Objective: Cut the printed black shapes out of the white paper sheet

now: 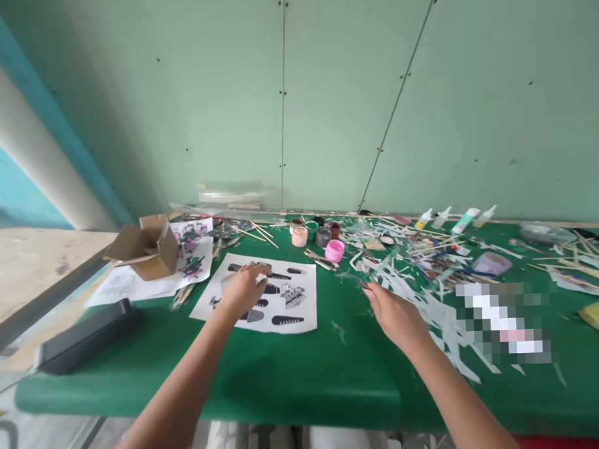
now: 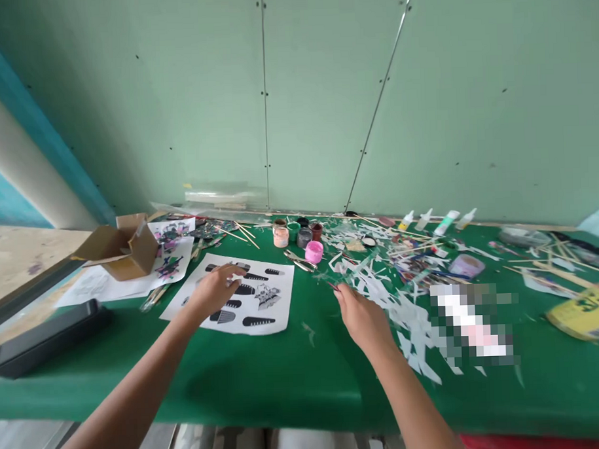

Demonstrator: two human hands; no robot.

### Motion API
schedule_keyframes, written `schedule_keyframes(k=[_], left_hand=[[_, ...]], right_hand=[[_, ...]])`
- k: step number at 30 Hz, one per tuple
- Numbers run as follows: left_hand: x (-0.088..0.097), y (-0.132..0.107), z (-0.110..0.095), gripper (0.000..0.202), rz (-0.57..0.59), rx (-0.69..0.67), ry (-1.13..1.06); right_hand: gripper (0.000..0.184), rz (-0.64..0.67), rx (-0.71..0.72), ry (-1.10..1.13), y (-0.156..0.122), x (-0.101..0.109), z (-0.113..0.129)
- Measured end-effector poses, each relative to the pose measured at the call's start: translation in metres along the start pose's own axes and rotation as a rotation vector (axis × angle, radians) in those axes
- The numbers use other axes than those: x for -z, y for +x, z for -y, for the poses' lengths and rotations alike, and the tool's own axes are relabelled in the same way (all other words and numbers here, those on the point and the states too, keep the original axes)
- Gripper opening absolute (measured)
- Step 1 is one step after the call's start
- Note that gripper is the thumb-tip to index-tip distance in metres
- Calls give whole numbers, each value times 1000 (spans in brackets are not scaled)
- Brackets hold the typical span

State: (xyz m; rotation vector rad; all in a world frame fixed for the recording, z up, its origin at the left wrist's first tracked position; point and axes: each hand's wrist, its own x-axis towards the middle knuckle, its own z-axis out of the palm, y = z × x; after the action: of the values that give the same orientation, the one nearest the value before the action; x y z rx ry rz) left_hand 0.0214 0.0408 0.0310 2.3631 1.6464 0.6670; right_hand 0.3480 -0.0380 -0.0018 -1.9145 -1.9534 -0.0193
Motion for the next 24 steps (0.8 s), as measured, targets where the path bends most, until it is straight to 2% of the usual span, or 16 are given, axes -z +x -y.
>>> schedule_keyframes(k=[2, 6, 9, 11, 14, 18, 21, 24], left_hand=[[-2, 24, 3, 27, 61, 7, 35], [-16, 62, 5, 35, 177, -10, 86], [-26, 82, 7, 53, 245, -43, 103], [-30, 92, 9, 54, 279, -57, 107], [-35, 98, 16, 47, 265, -86, 123], [-42, 98, 24, 43, 223, -150, 107], [-46, 98, 27, 39, 221, -143, 61], [-45, 99, 28, 32, 258, -134, 13]], right_hand=[[29, 99, -51, 26, 32, -2, 14], [28, 117, -55, 221, 84, -13, 40], [29, 161, -14, 441, 113, -26, 60], [27, 179, -6, 502, 127, -36, 72], [30, 149, 41, 505, 136, -54, 82], [28, 12, 140, 358, 127, -76, 80], [25, -9, 214, 287, 119, -84, 76], [25, -12, 219, 295, 117, -83, 75]])
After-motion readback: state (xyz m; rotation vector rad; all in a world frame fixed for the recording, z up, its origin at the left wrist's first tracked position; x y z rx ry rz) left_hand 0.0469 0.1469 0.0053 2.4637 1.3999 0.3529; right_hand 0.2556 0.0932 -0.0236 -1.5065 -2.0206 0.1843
